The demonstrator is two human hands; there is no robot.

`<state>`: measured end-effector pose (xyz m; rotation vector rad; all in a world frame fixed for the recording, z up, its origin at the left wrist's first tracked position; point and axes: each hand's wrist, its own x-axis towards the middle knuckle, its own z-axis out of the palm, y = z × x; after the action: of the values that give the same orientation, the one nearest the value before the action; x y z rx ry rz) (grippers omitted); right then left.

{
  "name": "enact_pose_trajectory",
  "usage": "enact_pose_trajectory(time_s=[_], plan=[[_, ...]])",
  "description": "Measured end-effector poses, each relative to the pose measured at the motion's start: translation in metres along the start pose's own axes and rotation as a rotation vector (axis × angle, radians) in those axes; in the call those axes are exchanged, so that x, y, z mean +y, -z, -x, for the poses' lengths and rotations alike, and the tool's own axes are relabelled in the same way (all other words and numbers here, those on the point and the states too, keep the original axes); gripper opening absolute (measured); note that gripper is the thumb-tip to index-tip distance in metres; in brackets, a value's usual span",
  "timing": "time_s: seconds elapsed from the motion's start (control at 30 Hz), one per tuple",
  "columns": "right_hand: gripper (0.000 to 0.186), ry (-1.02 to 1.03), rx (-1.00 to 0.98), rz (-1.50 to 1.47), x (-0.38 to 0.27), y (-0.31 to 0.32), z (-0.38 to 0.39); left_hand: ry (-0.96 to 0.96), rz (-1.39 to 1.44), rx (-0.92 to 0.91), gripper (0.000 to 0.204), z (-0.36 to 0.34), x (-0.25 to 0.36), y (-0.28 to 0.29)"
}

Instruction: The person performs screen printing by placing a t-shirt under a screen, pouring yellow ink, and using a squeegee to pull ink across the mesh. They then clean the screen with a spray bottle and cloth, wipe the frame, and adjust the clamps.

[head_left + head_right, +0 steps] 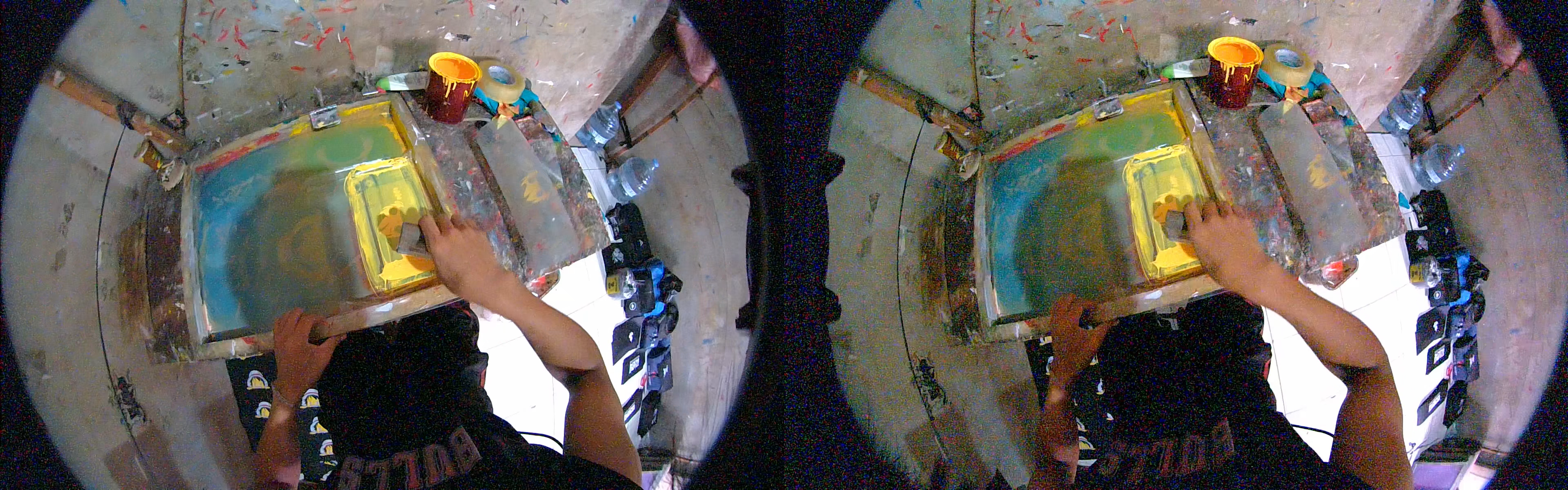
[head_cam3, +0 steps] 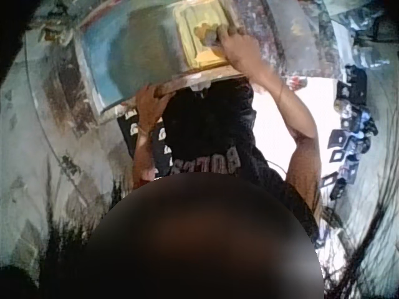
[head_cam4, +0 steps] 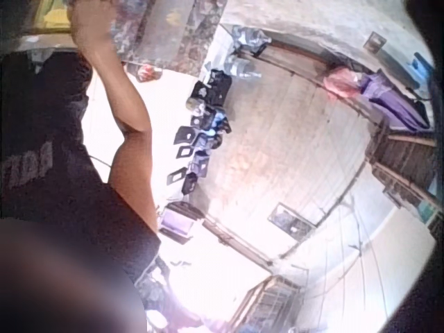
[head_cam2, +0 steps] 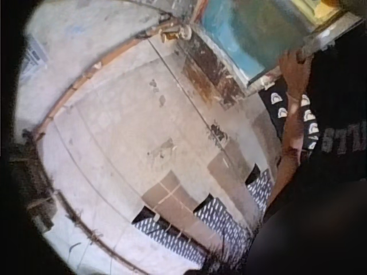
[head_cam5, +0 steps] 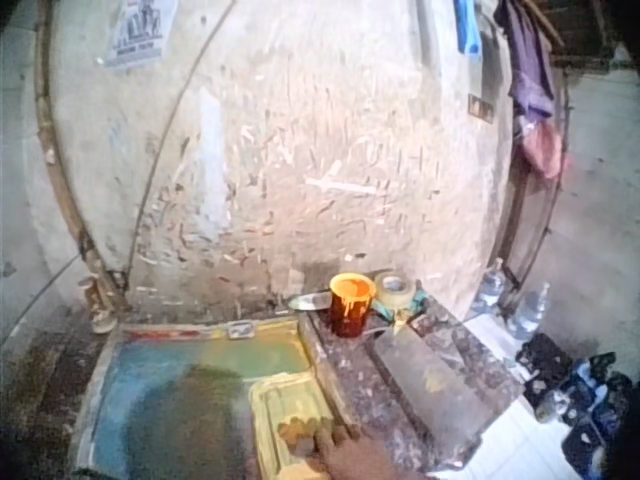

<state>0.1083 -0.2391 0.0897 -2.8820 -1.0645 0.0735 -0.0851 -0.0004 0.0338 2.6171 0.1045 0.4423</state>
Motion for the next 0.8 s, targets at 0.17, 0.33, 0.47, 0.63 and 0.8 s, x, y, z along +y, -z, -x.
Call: enact_pose_trajectory(time_s=[0.17, 0.33, 0.47, 0.63, 0.8], plan=[[0.030, -0.077, -0.196, -0.036, 0.005, 0.011, -0.019, 0.052, 0.038, -0.067, 0.044, -0.002, -0.003, 0.000], [0.041, -0.130, -0.281, -0.083, 0.011, 0.009, -0.028, 0.019, 0.049, -0.042, 0.041, 0.001, -0.007, -0.004], [0.051, -0.138, -0.309, -0.195, 0.022, 0.001, -0.031, -0.012, 0.109, -0.003, 0.040, 0.000, -0.010, -0.005], [0.051, -0.097, -0.258, -0.238, 0.025, -0.004, -0.030, -0.010, 0.106, -0.017, 0.040, -0.005, -0.010, -0.004], [0.045, -0.062, -0.282, -0.341, 0.018, -0.002, -0.034, -0.034, 0.101, 0.019, 0.040, -0.002, -0.011, -0.006]])
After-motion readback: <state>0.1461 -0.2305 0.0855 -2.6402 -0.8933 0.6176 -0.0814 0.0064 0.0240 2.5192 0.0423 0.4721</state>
